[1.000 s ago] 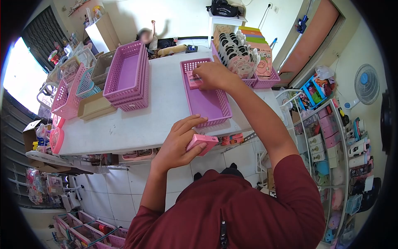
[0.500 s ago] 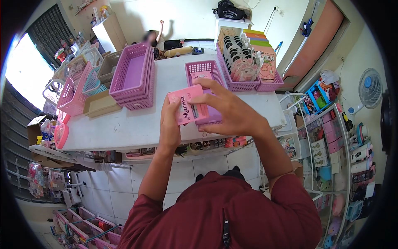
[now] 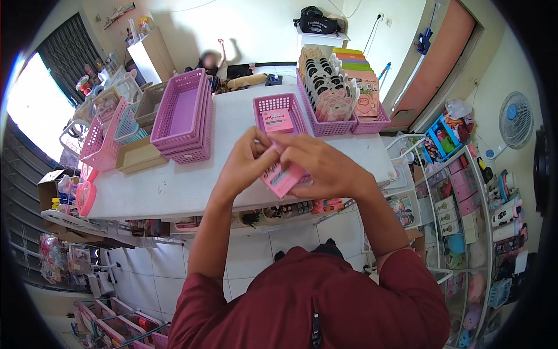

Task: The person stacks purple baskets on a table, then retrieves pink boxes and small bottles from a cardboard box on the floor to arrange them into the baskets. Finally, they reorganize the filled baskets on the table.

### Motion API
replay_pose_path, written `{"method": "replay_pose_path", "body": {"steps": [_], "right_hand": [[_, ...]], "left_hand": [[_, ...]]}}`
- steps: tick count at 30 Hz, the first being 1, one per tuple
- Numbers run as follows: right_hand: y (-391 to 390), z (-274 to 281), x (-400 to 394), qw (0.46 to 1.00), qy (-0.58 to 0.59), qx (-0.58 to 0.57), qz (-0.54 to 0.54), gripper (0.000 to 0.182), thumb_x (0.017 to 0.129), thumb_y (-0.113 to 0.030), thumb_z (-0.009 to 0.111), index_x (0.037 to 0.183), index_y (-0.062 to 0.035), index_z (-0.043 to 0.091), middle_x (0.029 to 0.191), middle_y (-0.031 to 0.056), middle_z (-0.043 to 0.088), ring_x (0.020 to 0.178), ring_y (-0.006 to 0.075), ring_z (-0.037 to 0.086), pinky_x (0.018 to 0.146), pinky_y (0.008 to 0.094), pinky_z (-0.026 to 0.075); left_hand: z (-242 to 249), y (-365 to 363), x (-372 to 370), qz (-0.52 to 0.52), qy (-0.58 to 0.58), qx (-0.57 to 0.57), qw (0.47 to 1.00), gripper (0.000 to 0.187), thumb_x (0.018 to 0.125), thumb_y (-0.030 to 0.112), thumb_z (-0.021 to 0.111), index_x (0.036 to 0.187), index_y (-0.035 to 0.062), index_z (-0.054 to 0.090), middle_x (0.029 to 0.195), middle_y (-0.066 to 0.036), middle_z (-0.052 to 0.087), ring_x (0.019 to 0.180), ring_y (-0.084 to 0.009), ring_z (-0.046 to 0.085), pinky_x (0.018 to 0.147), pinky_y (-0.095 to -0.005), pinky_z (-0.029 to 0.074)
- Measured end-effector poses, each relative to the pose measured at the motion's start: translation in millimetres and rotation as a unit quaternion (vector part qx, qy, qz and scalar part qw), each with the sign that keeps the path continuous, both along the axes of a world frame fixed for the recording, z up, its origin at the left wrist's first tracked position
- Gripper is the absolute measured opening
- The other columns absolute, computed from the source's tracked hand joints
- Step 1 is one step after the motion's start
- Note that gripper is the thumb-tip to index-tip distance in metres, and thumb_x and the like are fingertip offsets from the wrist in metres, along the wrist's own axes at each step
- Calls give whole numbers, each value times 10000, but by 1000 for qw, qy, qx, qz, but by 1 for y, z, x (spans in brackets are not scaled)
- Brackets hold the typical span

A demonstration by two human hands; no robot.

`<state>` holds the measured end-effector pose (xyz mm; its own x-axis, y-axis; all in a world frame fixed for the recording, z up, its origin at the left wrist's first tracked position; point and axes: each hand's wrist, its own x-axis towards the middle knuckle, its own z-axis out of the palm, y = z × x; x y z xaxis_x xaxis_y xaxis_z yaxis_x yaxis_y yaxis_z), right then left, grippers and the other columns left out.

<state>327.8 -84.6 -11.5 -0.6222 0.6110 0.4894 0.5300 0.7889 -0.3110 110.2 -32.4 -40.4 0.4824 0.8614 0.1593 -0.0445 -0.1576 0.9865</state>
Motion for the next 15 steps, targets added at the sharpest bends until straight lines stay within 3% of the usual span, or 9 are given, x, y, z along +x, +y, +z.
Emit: {"method": "replay_pose_path", "body": {"steps": [3, 5, 6, 8, 9, 10, 11, 12, 15], "right_hand": [[-4, 3, 7, 999, 15, -36, 38, 441, 713, -239, 882, 990, -69, 584, 1366, 196, 569, 1199, 394, 606, 1008, 450, 502], [0, 8, 18, 995, -11, -93, -25, 463, 686, -235, 889, 992, -71, 584, 1264, 181, 592, 1089, 371, 638, 936, 439, 523], [7, 6, 22, 997, -16, -57, -49, 468, 687, -249, 887, 995, -74, 581, 1157, 154, 601, 1020, 358, 649, 883, 441, 528], [21, 10, 21, 992, -38, -32, -116, 471, 692, -271, 883, 996, -78, 579, 1123, 140, 602, 1017, 352, 650, 869, 445, 528], [29, 12, 19, 981, -59, -7, -184, 476, 697, -293, 879, 997, -82, 576, 1089, 126, 602, 1014, 346, 651, 855, 448, 527], [42, 12, 16, 971, -98, 20, -216, 525, 727, -407, 842, 1094, -97, 628, 1133, 106, 632, 1049, 316, 650, 896, 446, 504], [58, 11, 9, 971, -97, 18, -219, 525, 727, -407, 842, 1094, -97, 628, 1133, 106, 632, 1049, 316, 650, 896, 446, 504], [76, 9, 0, 963, -131, 5, -236, 541, 728, -419, 842, 1119, -102, 644, 1138, 108, 649, 1076, 310, 648, 911, 456, 495], [114, -16, -10, 950, -198, 3, -242, 532, 734, -395, 852, 1140, -105, 667, 1152, 113, 667, 1090, 311, 650, 941, 468, 469]], "left_hand": [[-9, 0, -9, -42, 65, 1, 997, 233, 1018, 148, 636, 1171, -16, 573, 793, -28, 675, 703, -49, 613, 633, -198, 465], [-33, 13, -15, 29, 81, 132, 987, 343, 1011, 198, 650, 1293, 21, 569, 995, -107, 711, 973, -162, 665, 802, -322, 507], [-32, 7, -14, 30, 81, 131, 988, 343, 1011, 198, 650, 1293, 21, 569, 995, -107, 711, 973, -162, 665, 802, -322, 507], [-32, -13, -11, 187, 86, 282, 937, 467, 980, 286, 684, 1370, 63, 557, 1351, -168, 595, 1278, -294, 554, 1030, -416, 450], [-38, -17, -10, 185, 87, 283, 937, 467, 980, 286, 684, 1370, 63, 557, 1351, -168, 595, 1278, -294, 554, 1030, -416, 450], [-48, -18, -8, 161, 107, 312, 930, 530, 933, 301, 737, 1367, 55, 555, 1461, -188, 482, 1358, -346, 472, 1097, -444, 405], [-55, -22, -6, 137, 127, 340, 922, 596, 887, 315, 791, 1364, 47, 554, 1571, -208, 368, 1438, -398, 390, 1163, -473, 361], [-56, -28, -2, 123, 150, 313, 930, 661, 786, 294, 880, 1307, 39, 563, 1594, -214, 329, 1481, -432, 335, 1205, -487, 331], [-71, -26, 7, 132, 144, 300, 933, 600, 729, 217, 912, 1189, 31, 574, 1597, -222, 335, 1473, -431, 363, 1171, -481, 379]]}}
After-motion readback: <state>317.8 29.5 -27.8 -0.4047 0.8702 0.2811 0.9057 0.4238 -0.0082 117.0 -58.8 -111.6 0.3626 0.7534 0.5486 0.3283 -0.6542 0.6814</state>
